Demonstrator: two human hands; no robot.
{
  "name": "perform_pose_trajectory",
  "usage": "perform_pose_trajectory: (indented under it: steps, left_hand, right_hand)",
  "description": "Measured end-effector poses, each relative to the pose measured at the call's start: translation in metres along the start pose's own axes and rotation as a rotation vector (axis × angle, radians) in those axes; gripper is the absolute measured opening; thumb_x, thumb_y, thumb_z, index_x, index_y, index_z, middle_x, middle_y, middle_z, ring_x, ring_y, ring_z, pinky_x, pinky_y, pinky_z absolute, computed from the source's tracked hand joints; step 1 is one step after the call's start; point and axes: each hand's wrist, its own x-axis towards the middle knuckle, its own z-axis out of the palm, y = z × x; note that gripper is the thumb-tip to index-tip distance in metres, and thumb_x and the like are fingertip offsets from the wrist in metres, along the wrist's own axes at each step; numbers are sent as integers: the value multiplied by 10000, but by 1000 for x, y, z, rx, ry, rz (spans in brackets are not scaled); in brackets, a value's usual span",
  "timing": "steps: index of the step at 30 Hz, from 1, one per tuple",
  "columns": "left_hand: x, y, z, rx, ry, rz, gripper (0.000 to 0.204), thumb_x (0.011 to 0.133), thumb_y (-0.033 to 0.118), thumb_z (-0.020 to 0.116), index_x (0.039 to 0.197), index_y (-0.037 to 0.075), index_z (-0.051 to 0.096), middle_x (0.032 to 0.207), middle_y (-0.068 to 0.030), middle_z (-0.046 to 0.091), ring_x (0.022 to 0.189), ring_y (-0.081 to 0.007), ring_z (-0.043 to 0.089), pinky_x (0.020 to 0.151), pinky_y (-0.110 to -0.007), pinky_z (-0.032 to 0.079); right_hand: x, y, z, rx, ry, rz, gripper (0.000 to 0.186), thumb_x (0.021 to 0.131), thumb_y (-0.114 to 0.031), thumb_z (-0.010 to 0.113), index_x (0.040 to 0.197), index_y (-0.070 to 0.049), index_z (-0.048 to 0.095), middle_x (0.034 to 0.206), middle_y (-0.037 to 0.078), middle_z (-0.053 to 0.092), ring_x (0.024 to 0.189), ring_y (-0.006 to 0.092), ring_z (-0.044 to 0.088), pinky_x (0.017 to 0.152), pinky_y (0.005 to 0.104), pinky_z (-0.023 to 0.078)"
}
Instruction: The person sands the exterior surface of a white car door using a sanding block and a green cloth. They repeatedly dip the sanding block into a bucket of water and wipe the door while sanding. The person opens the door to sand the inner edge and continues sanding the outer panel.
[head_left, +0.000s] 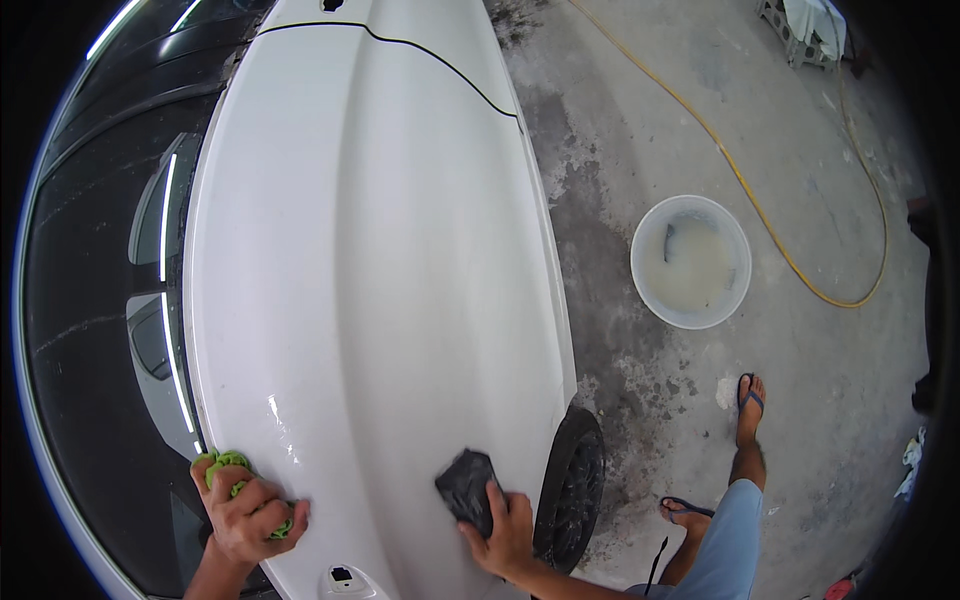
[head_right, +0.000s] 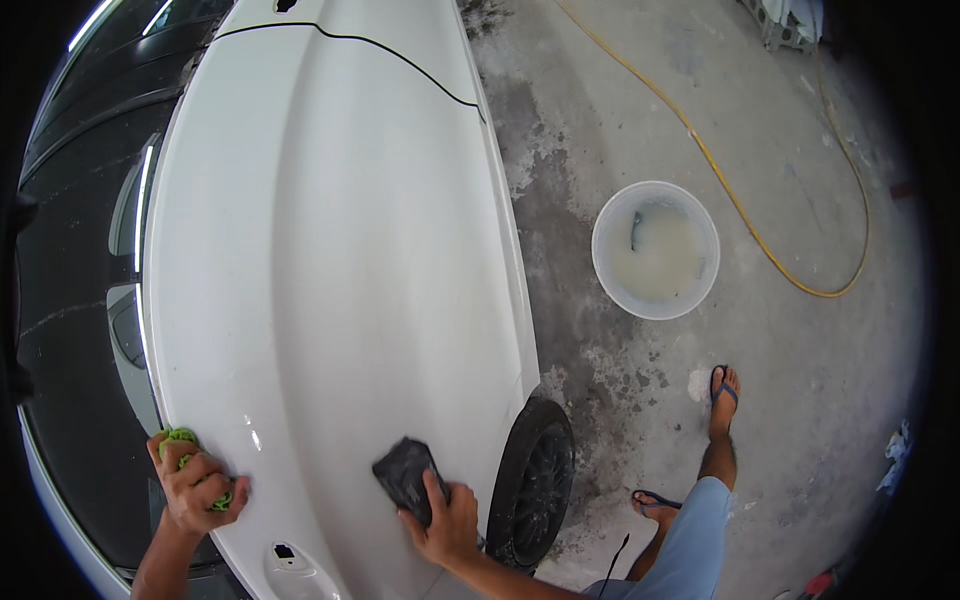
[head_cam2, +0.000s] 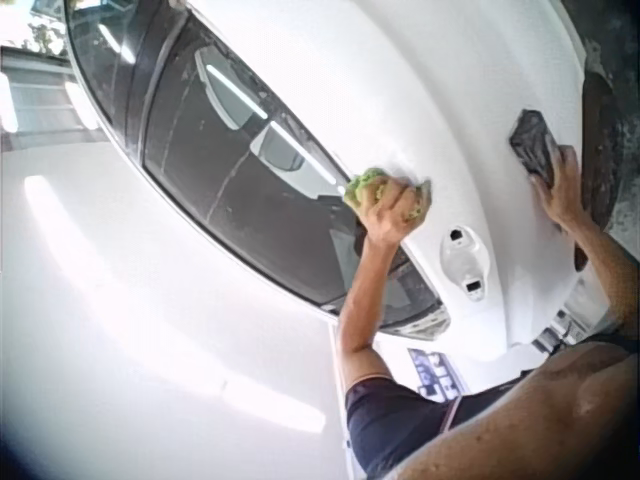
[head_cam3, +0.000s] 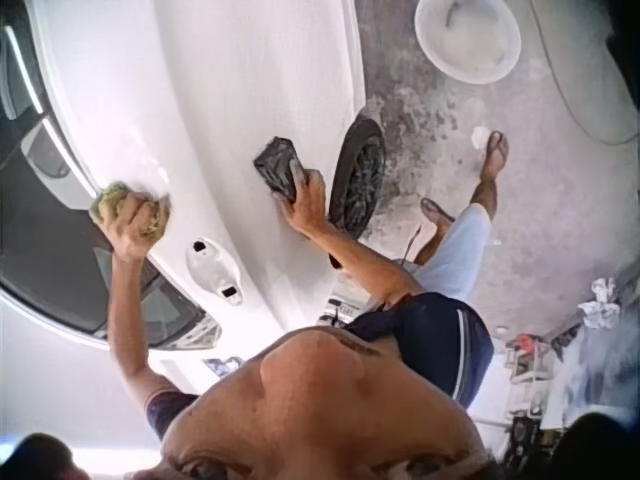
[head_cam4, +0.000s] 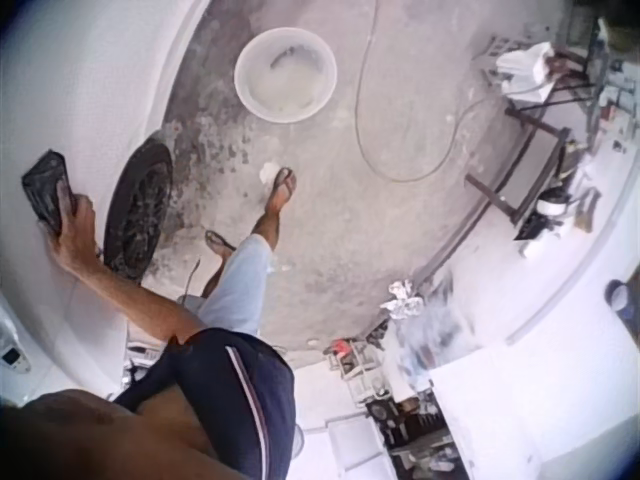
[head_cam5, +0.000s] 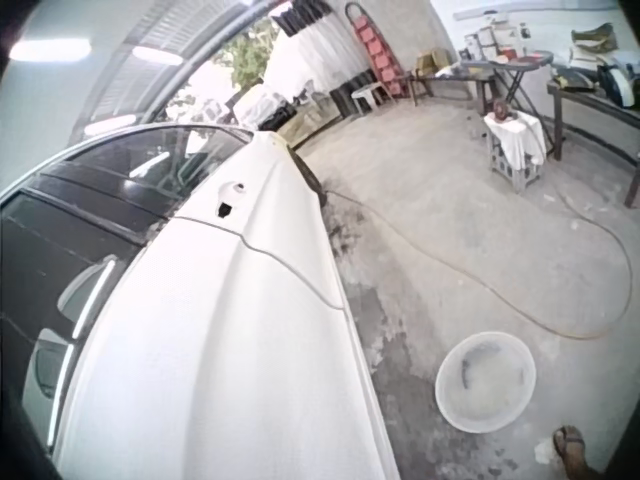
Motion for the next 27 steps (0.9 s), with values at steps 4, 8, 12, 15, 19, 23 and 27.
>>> perform_pose_trajectory:
  steps: [4, 8, 12, 15, 19, 23, 27]
  left_hand:
    - [36, -16, 17, 69, 14, 41, 280, 471, 126, 724, 516, 162, 450, 559, 15, 431, 665, -219, 454, 697, -454, 362]
    - [65, -16, 25, 155, -15, 76, 263, 479, 150, 761, 536, 154, 504, 557, 27, 466, 670, -209, 478, 714, -435, 385]
    - [69, -15, 10, 189, -209, 61, 264, 576, 237, 827, 597, 152, 578, 664, 19, 578, 780, -217, 533, 811, -469, 437]
    - [45, -22, -9, 154, -204, 80, 224, 612, 263, 828, 685, 180, 634, 876, 6, 641, 975, -258, 556, 938, -552, 413]
    - [2, -22, -8, -62, -115, 30, 204, 612, 234, 783, 780, 250, 670, 1048, 44, 626, 1215, -310, 492, 1065, -643, 296]
    - [-3, -20, 6, -67, -113, -76, 228, 566, 222, 761, 774, 261, 675, 1079, 73, 650, 1188, -300, 506, 1059, -629, 305]
    - [8, -19, 2, -91, -66, -24, 240, 550, 225, 776, 760, 251, 663, 1079, 62, 646, 1177, -302, 508, 1056, -639, 304]
  right_hand:
    - [161, 25, -6, 85, 119, 159, 795, 970, -429, 672, 1618, -141, 312, 1010, 224, 508, 920, 380, 527, 829, 461, 452]
    - [217, 57, -4, 102, 128, 261, 760, 1002, -472, 618, 1625, -176, 297, 1059, 235, 528, 939, 396, 544, 843, 479, 472]
    - [57, 12, 6, 53, 39, 217, 834, 938, -465, 701, 1613, -148, 328, 1015, 238, 524, 902, 391, 526, 825, 461, 447]
    - [-29, -10, 7, 41, -58, 153, 868, 928, -421, 709, 1592, -27, 313, 1037, 235, 507, 916, 379, 512, 844, 504, 409]
    - [126, 19, 4, 94, 104, 194, 796, 978, -405, 664, 1612, -90, 301, 1049, 262, 512, 933, 411, 540, 841, 467, 453]
    - [253, 73, -5, 179, 103, 231, 763, 1018, -428, 611, 1632, -153, 254, 1132, 260, 520, 1018, 409, 574, 932, 456, 494]
    - [96, 37, 3, 72, 41, 119, 813, 964, -390, 694, 1604, -61, 317, 1121, 253, 520, 1021, 394, 536, 906, 453, 451]
